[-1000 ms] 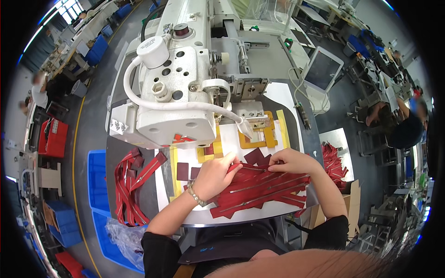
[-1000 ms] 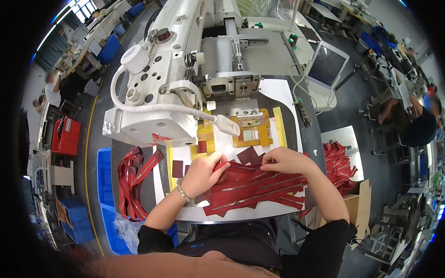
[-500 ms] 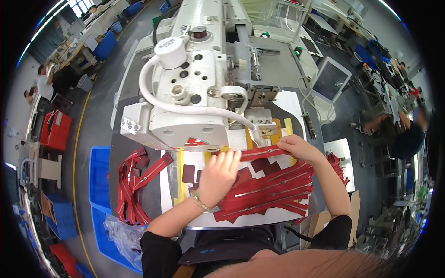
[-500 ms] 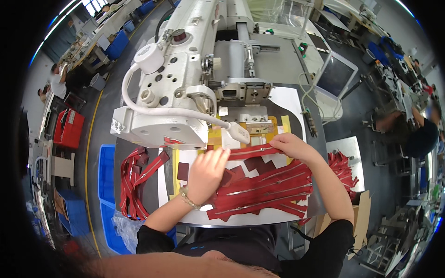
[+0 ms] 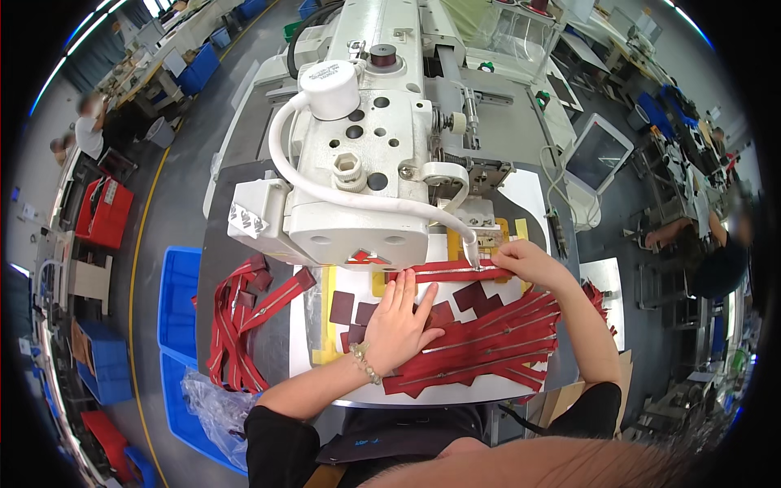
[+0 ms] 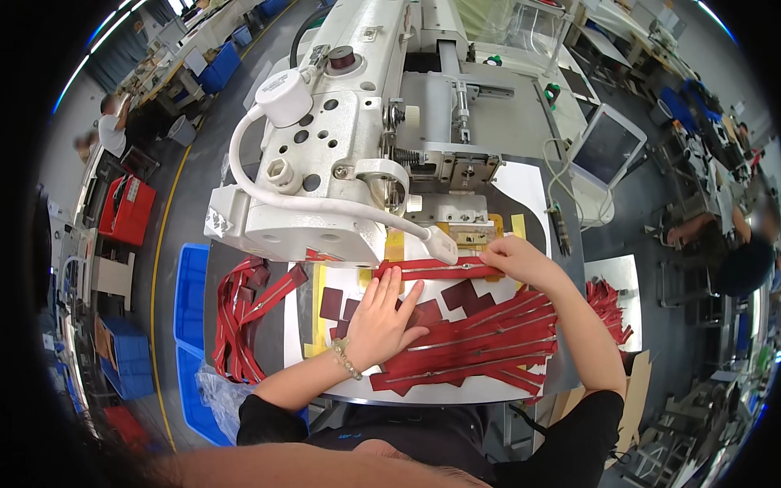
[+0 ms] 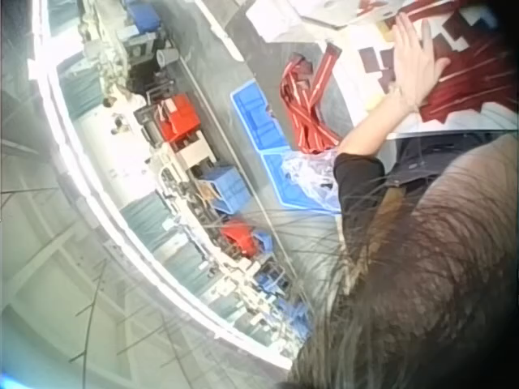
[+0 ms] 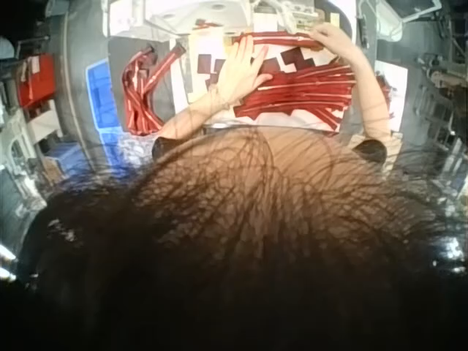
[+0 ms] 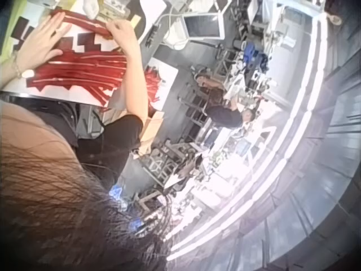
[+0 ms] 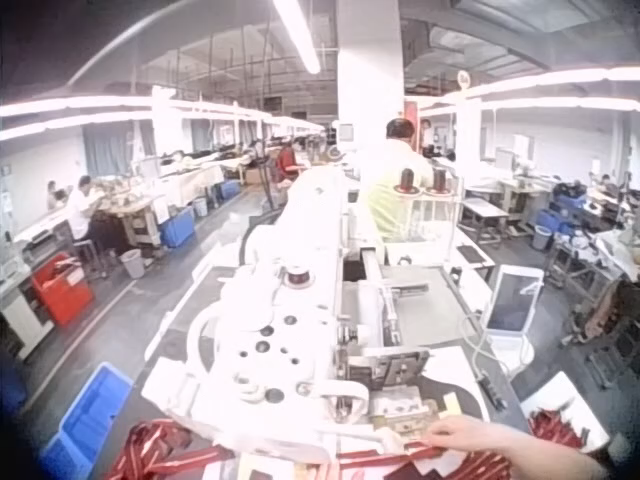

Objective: Sewing small rectangular leather patches onto a base material using an industrial sewing machine.

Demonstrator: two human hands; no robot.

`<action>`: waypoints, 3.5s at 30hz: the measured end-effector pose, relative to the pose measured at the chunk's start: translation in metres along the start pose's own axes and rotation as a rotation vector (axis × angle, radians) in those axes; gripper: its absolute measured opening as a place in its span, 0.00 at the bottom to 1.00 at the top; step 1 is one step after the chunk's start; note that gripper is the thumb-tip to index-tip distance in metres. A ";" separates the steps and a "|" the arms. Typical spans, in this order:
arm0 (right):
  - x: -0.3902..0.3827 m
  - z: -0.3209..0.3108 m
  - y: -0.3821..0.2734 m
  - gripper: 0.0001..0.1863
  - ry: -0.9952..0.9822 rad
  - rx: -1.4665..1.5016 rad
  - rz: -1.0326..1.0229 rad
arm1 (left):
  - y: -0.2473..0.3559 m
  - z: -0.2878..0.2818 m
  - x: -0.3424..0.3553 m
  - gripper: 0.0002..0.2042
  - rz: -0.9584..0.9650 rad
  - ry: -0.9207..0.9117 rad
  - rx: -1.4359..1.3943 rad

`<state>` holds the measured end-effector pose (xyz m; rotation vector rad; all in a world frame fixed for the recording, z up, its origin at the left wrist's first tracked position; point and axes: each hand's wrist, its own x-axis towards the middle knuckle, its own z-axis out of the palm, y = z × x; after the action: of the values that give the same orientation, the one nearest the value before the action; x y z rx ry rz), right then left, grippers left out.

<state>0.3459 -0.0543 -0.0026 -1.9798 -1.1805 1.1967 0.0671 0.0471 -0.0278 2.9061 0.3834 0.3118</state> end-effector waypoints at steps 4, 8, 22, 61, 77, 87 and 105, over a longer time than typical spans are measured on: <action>-0.019 -0.009 -0.026 0.12 0.028 -0.019 -0.016 | 0.000 0.001 0.003 0.39 -0.020 -0.001 -0.020; -0.027 -0.031 -0.045 0.13 0.041 -0.364 0.080 | 0.000 0.002 -0.001 0.39 -0.025 -0.015 -0.008; -0.016 -0.039 -0.025 0.16 -0.180 -0.551 0.189 | -0.001 0.004 -0.002 0.38 -0.052 -0.045 0.031; 0.013 0.084 -0.011 0.25 0.148 -0.666 -0.703 | -0.039 -0.009 -0.023 0.29 0.247 0.003 -0.128; 0.017 0.086 -0.008 0.24 0.147 -0.535 -0.765 | -0.040 0.012 -0.037 0.27 0.189 -0.058 -0.340; 0.016 0.076 -0.018 0.24 0.090 -0.548 -0.734 | -0.038 0.019 -0.045 0.25 0.197 -0.117 -0.486; 0.016 0.076 -0.037 0.21 0.019 0.181 -0.237 | -0.038 0.053 -0.051 0.23 0.362 0.169 -0.375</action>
<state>0.2667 -0.0218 -0.0156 -1.6640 -1.2135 1.1176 0.0227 0.0609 -0.0963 2.5686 -0.1694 0.6134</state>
